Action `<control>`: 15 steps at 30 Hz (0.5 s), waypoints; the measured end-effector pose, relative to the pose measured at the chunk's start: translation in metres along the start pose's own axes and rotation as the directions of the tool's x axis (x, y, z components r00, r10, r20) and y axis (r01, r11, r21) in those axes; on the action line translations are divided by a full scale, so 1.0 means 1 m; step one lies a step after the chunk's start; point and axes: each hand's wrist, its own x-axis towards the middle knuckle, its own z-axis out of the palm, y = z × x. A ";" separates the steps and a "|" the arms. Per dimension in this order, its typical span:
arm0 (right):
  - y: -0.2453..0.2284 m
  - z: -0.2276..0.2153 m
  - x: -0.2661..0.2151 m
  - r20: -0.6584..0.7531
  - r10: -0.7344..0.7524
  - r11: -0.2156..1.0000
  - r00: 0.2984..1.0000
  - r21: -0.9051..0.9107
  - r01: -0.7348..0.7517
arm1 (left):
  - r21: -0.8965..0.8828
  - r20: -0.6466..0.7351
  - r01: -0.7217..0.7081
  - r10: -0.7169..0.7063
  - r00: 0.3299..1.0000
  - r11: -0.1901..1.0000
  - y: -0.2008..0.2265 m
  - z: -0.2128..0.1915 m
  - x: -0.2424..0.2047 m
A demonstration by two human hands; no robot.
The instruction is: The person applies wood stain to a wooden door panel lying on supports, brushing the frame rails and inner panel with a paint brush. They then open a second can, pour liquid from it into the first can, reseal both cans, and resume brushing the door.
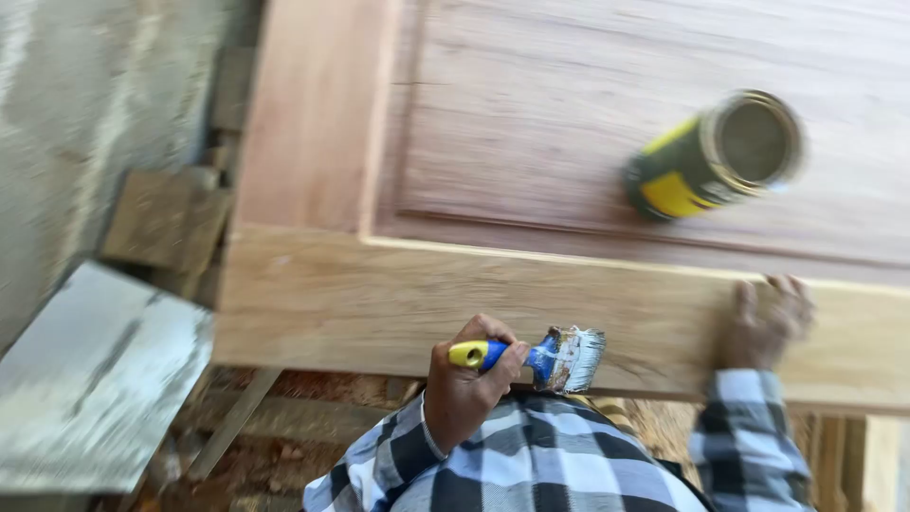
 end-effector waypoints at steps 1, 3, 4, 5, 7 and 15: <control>-0.007 -0.003 0.002 -0.020 0.023 0.999 1.000 -0.025 -0.024 | -0.010 0.039 -0.003 0.004 0.999 1.000 -0.005 0.011 0.003; -0.024 -0.004 0.003 0.001 0.071 0.996 0.997 0.055 -0.071 | -0.128 0.154 0.168 -0.148 0.977 0.977 -0.015 0.030 0.003; -0.022 -0.007 0.003 -0.006 0.094 0.995 0.996 0.039 -0.094 | -0.125 0.182 0.178 -0.154 0.971 0.976 -0.020 0.039 0.002; -0.023 -0.006 0.004 0.022 0.134 0.991 0.991 0.008 -0.134 | -0.133 0.170 0.179 -0.156 0.973 0.975 -0.024 0.045 0.001; -0.025 -0.006 0.004 0.046 0.184 0.983 0.982 -0.021 -0.183 | -0.133 0.166 0.181 -0.158 0.973 0.974 -0.036 0.054 -0.004; -0.033 -0.010 0.005 0.070 0.195 0.974 0.978 0.101 -0.202 | 0.066 -0.340 0.030 -0.005 0.940 0.997 -0.033 -0.057 -0.052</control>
